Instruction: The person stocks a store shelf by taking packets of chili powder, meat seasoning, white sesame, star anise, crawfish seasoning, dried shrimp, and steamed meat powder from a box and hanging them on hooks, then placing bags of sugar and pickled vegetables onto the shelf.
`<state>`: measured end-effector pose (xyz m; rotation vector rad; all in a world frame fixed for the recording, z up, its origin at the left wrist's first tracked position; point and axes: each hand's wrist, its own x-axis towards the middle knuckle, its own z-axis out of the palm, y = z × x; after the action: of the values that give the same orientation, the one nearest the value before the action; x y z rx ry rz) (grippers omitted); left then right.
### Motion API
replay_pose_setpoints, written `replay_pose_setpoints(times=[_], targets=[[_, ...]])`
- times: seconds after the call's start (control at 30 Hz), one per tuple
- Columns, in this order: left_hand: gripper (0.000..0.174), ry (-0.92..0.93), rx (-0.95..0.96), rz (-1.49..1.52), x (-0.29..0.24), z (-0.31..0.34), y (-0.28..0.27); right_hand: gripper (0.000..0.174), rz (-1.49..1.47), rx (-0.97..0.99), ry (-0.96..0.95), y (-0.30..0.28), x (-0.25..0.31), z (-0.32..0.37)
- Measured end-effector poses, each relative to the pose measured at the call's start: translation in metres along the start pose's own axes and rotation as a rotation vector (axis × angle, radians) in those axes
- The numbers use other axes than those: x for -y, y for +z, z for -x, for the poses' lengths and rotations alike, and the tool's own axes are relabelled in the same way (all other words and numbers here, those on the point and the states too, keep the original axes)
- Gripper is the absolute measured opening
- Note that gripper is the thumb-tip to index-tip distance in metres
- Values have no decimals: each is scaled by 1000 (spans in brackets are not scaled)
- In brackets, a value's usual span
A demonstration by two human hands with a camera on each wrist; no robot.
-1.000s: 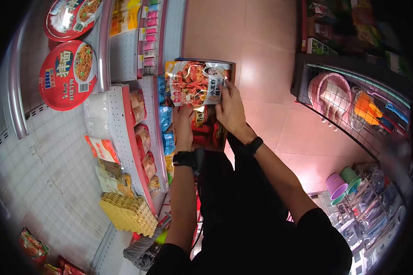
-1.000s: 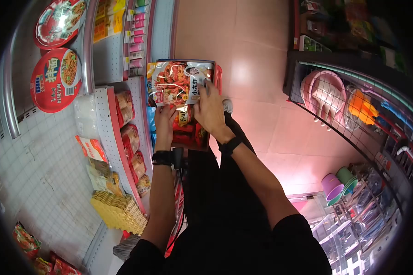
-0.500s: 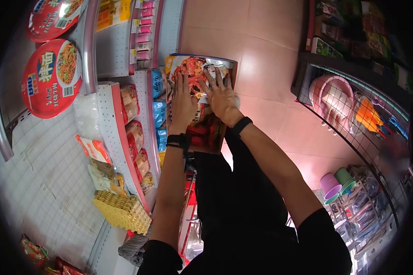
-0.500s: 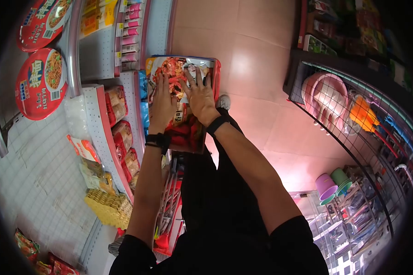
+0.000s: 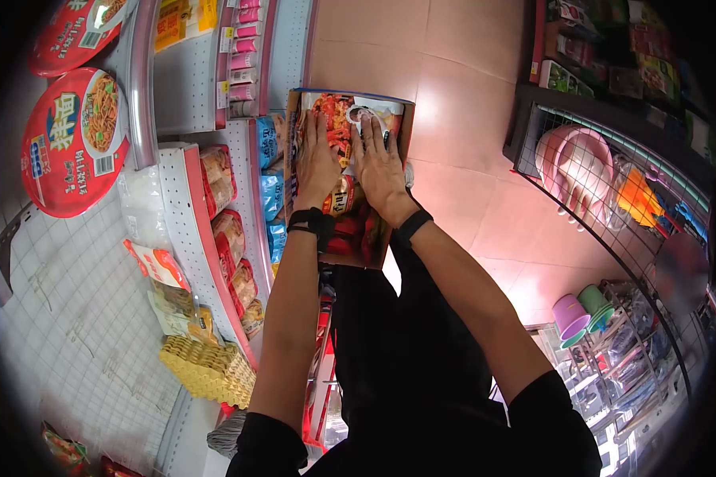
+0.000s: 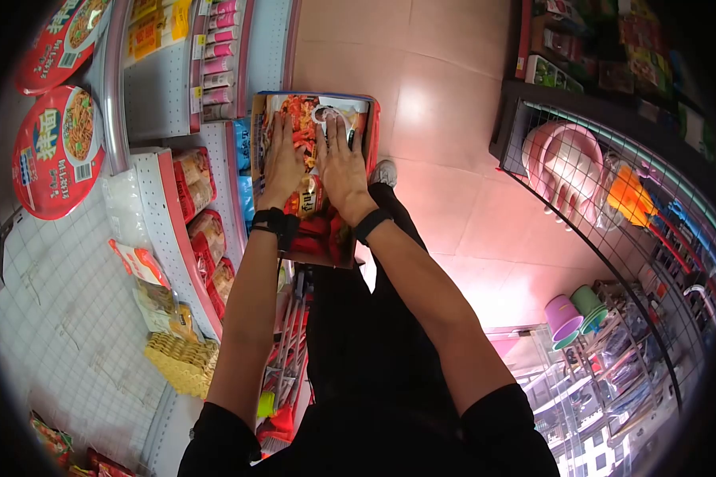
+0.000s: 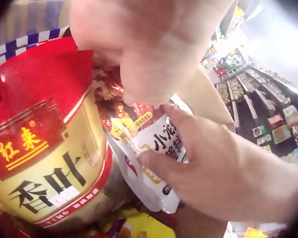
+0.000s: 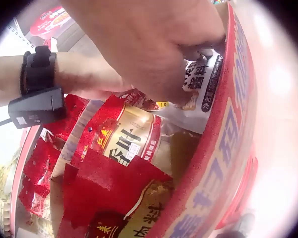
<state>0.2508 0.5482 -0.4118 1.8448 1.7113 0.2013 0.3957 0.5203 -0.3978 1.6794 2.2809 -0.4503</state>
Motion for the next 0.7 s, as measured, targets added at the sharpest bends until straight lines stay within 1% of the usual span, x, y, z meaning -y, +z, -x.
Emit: replay_pose_setpoints(times=[0.03, 0.07, 0.17, 0.2, 0.23, 0.27, 0.3, 0.37, 0.43, 0.47, 0.5, 0.57, 0.6, 0.63, 0.7], targets=[[77, 3, 6, -52, 3, -1, 2, 69, -2, 0, -3, 1, 1, -1], [77, -8, 14, -35, 5, -2, 4, 68, 6, -6, 12, 0, 3, -1], [78, -28, 48, -31, -12, 4, -14, 67, -9, -58, 53, 6, 6, -1], [78, 18, 12, -49, -14, 10, -18, 66, -78, -105, 47, 11, 5, 2], [73, 6, -6, 1, -19, 17, -23, 66, -146, -155, 42, 11, 2, 5], [70, 29, -5, 38, -24, 28, -32, 62, -63, -155, 35, 9, 0, 11], [67, 55, -5, 76, -28, 43, -41, 62, -59, -176, 35, 2, -2, 21], [62, 84, -30, 213, -40, 77, -61, 60, -42, -133, -116, -15, -6, 42], [57, 18, 18, 302, -50, 114, -85, 58, 13, -123, -182, -30, -5, 65], [54, 49, -9, 336, -51, 132, -94, 58, -41, -128, -200, -34, -3, 77], [50, 81, -37, 366, -50, 149, -103, 58, -26, -159, -200, -38, 0, 88], [49, 91, -21, 385, -43, 178, -123, 57, -71, -169, -266, -42, 7, 110], [43, 104, -60, 436, -40, 189, -133, 55, -121, -148, -271, -48, 12, 120], [38, 75, -99, 563, -24, 201, -131, 53, -170, -130, -283, -53, 18, 129], [35, -18, -79, 683, -33, 224, -176, 66, -269, -173, -256, -46, 35, 135]])
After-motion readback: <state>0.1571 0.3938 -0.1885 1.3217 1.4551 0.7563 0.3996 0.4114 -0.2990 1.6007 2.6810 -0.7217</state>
